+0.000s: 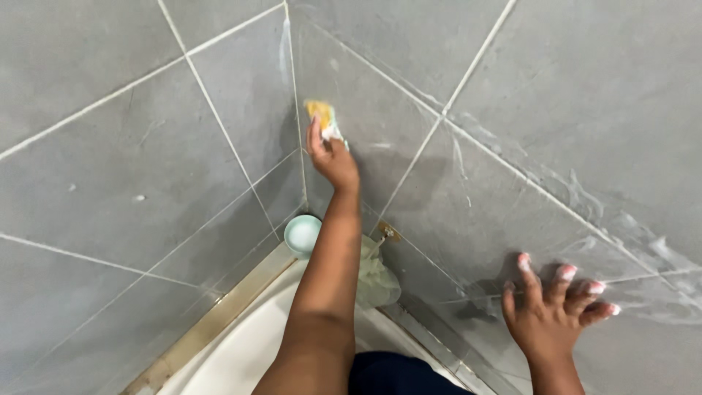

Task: The person wets a sponge in a soapy container and scrubs the tiled bathroom wall with the sponge.

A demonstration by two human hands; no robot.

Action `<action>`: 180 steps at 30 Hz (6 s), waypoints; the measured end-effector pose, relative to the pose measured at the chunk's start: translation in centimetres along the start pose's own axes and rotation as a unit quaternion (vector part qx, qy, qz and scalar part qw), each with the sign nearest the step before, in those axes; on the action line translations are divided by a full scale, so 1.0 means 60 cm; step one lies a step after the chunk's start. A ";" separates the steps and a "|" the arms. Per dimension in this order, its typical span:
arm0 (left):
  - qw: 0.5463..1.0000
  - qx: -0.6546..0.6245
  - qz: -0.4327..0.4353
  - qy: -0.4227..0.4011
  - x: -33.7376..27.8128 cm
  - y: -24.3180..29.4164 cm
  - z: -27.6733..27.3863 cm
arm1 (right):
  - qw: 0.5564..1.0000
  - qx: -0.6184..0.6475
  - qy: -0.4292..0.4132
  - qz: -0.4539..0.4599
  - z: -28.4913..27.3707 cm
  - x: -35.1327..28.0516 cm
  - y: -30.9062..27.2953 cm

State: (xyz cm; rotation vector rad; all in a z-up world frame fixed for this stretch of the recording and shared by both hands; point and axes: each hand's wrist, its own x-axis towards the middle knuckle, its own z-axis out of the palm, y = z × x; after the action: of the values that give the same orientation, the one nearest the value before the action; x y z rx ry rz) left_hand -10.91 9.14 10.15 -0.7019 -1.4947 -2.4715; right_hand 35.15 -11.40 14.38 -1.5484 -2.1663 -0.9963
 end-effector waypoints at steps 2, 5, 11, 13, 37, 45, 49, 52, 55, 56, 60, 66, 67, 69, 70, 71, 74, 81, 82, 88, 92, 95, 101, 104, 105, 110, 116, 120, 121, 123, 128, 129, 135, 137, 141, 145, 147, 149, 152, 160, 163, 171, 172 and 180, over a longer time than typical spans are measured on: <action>0.995 0.056 0.082 -0.022 0.019 0.041 0.014 | 1.000 0.019 -0.003 0.007 -0.001 -0.004 -0.002; 0.978 0.189 0.087 0.011 0.035 -0.024 0.002 | 1.000 0.014 -0.015 0.008 0.003 -0.010 0.000; 0.927 0.077 -0.365 0.037 0.008 -0.164 -0.048 | 0.999 0.017 -0.026 0.010 0.004 -0.014 0.001; 0.972 0.035 -0.233 0.022 0.025 -0.108 -0.019 | 0.999 0.022 -0.032 0.012 -0.005 -0.012 0.000; 0.978 -0.044 0.088 -0.183 0.032 0.322 0.018 | 0.990 0.097 -0.093 0.029 -0.193 0.050 -0.005; 0.975 0.014 0.152 -0.164 -0.077 0.383 0.013 | 0.975 0.170 0.022 -0.144 -0.360 0.204 0.053; 0.934 0.013 0.213 -0.285 -0.133 0.414 -0.036 | 0.909 0.188 0.015 -0.372 -0.374 0.271 0.031; 0.942 -0.050 0.200 -0.266 -0.073 0.346 -0.019 | 0.844 0.214 -0.061 -0.488 -0.370 0.307 0.003; 0.986 0.028 0.028 -0.164 0.027 0.271 0.005 | 0.794 0.235 -0.137 -0.544 -0.369 0.350 -0.020; 0.988 0.079 0.003 -0.133 0.052 0.258 0.010 | 0.778 0.254 -0.133 -0.560 -0.369 0.367 -0.025; 0.979 0.033 0.030 -0.199 0.028 0.278 -0.006 | 0.760 0.241 -0.134 -0.588 -0.368 0.417 -0.031; 0.905 0.092 0.263 -0.321 -0.069 0.323 -0.071 | 0.701 0.298 -0.108 -0.639 -0.331 0.448 -0.038; 0.904 0.097 0.272 -0.314 -0.060 0.306 -0.072 | 0.704 0.279 -0.125 -0.641 -0.327 0.443 -0.041; 0.930 0.064 0.231 -0.279 -0.029 0.255 -0.064 | 0.702 0.261 -0.142 -0.647 -0.320 0.439 -0.044; 0.951 0.024 0.181 -0.248 -0.001 0.226 -0.047 | 0.710 0.269 -0.154 -0.632 -0.315 0.439 -0.044; 0.973 0.048 0.083 -0.211 0.032 0.200 -0.033 | 0.716 0.281 -0.166 -0.617 -0.309 0.439 -0.047; 0.982 0.090 -0.048 -0.159 0.055 0.170 -0.014 | 0.731 0.271 -0.126 -0.614 -0.295 0.438 -0.049; 0.969 0.006 0.099 -0.225 -0.140 0.237 -0.051 | 0.767 0.211 -0.145 -0.588 -0.299 0.439 -0.063; 0.930 0.107 0.262 -0.235 -0.148 0.231 -0.058 | 0.773 0.187 -0.157 -0.586 -0.300 0.438 -0.064; 0.969 0.228 0.049 -0.085 0.088 0.049 -0.005 | 0.781 0.170 -0.135 -0.586 -0.283 0.438 -0.071; 0.984 0.161 0.046 -0.066 0.084 0.039 0.004 | 0.777 0.159 -0.157 -0.588 -0.284 0.444 -0.072; 0.971 0.173 0.134 -0.097 -0.069 0.103 0.002 | 0.775 0.176 -0.134 -0.592 -0.291 0.445 -0.071; 0.973 0.127 0.153 -0.116 0.011 0.089 0.014 | 0.786 0.143 -0.167 -0.577 -0.290 0.445 -0.074; 0.973 0.205 0.093 -0.057 0.142 0.079 0.046 | 0.787 0.184 -0.156 -0.567 -0.290 0.443 -0.066; 0.973 0.204 0.094 -0.056 0.140 0.090 0.049 | 0.788 0.183 -0.155 -0.567 -0.291 0.444 -0.064; 0.966 0.072 0.218 -0.120 -0.048 0.208 0.018 | 0.786 0.145 -0.181 -0.573 -0.295 0.448 -0.067; 0.962 0.130 0.206 -0.122 -0.004 0.125 -0.023 | 0.788 0.145 -0.143 -0.581 -0.289 0.442 -0.074; 0.967 0.232 0.031 -0.101 0.105 0.028 -0.051 | 0.782 0.178 -0.151 -0.577 -0.291 0.445 -0.073; 0.958 0.259 0.047 -0.118 0.114 0.019 -0.056 | 0.783 0.172 -0.145 -0.580 -0.291 0.445 -0.074; 0.972 0.185 0.089 -0.110 0.063 0.022 -0.054 | 0.783 0.167 -0.141 -0.582 -0.288 0.447 -0.077; 0.921 -0.216 -0.284 -0.156 -0.184 0.100 -0.094 | 0.775 0.108 -0.226 -0.580 -0.292 0.452 -0.088; 0.979 -0.057 -0.040 -0.193 -0.199 0.109 -0.112 | 0.773 0.108 -0.226 -0.583 -0.294 0.451 -0.091; 0.968 0.218 0.087 -0.088 0.030 0.004 -0.055 | 0.787 0.169 -0.190 -0.563 -0.298 0.452 -0.095; 0.972 0.218 0.034 -0.077 0.058 -0.011 -0.043 | 0.781 0.116 -0.222 -0.572 -0.301 0.452 -0.097; 0.967 0.203 0.126 -0.085 -0.038 0.008 -0.064 | 0.777 0.114 -0.214 -0.581 -0.299 0.458 -0.097; 0.961 0.186 0.119 -0.164 -0.202 0.049 -0.122 | 0.773 0.117 -0.226 -0.581 -0.296 0.459 -0.098; 0.987 0.045 -0.062 -0.141 -0.176 0.017 -0.108 | 0.771 0.100 -0.237 -0.583 -0.294 0.458 -0.098; 0.993 0.062 -0.053 -0.084 -0.076 -0.033 -0.083 | 0.779 0.120 -0.209 -0.579 -0.290 0.457 -0.099; 0.953 0.285 0.075 -0.073 0.049 -0.068 -0.070 | 0.783 0.161 -0.171 -0.576 -0.289 0.455 -0.094; 0.953 0.195 0.044 -0.227 -0.262 0.029 -0.139 | 0.783 0.151 -0.199 -0.570 -0.288 0.460 -0.091; 0.968 0.124 0.006 -0.218 -0.251 -0.005 -0.139 | 0.783 0.171 -0.193 -0.566 -0.285 0.455 -0.090; 0.957 0.269 -0.008 -0.107 -0.005 -0.125 -0.093 | 0.784 0.155 -0.202 -0.567 -0.280 0.451 -0.087; 0.951 0.289 0.026 -0.106 -0.037 -0.112 -0.095 | 0.785 0.153 -0.205 -0.564 -0.279 0.450 -0.087; 0.926 -0.183 -0.324 -0.068 -0.273 -0.100 -0.122 | 0.786 0.150 -0.211 -0.561 -0.279 0.447 -0.089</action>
State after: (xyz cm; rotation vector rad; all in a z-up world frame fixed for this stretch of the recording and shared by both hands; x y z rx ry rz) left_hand -1.08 4.11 -5.19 -0.4855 -1.5073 -3.3241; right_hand 17.72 -4.77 40.43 -0.1797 -3.4190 -0.4515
